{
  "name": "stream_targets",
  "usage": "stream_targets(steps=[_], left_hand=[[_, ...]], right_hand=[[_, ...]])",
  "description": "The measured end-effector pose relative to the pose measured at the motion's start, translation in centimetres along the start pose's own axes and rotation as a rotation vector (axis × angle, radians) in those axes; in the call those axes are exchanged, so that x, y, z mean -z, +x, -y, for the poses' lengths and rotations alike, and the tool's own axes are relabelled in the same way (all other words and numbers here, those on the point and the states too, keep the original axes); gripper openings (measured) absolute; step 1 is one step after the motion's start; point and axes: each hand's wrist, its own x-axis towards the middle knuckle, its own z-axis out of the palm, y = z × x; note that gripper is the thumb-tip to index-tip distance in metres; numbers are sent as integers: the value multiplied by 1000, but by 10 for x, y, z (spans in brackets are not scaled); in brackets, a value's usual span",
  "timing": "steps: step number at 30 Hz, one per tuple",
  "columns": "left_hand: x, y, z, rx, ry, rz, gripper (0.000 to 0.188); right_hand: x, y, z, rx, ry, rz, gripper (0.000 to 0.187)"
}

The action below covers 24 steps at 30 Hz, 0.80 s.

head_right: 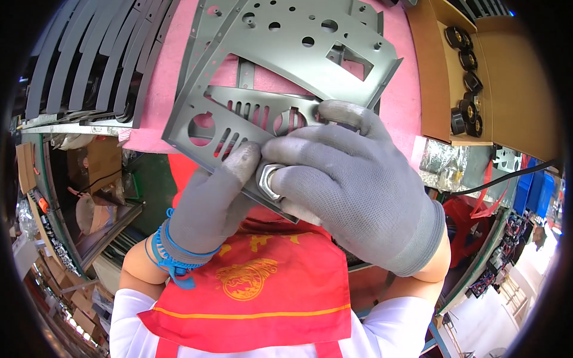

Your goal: Fitting and securing connectors into metal panels for electrical equipment.

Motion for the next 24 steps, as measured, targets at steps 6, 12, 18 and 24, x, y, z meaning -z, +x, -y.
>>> stream_targets(steps=[6, 12, 18, 24], left_hand=[[-15, 7, 7, -25, -23, -32, 22], [-17, 6, 7, -41, -1, -53, 25], [-18, 5, 5, -42, 80, -60, 28], [-17, 3, 4, 7, 135, -105, 30]], right_hand=[[8, -4, 5, -39, -124, -56, 27], [5, -11, 4, 1, -177, 3, 31], [11, -12, 7, -96, -144, 43, 24], [1, -9, 7, -76, -171, -12, 27]])
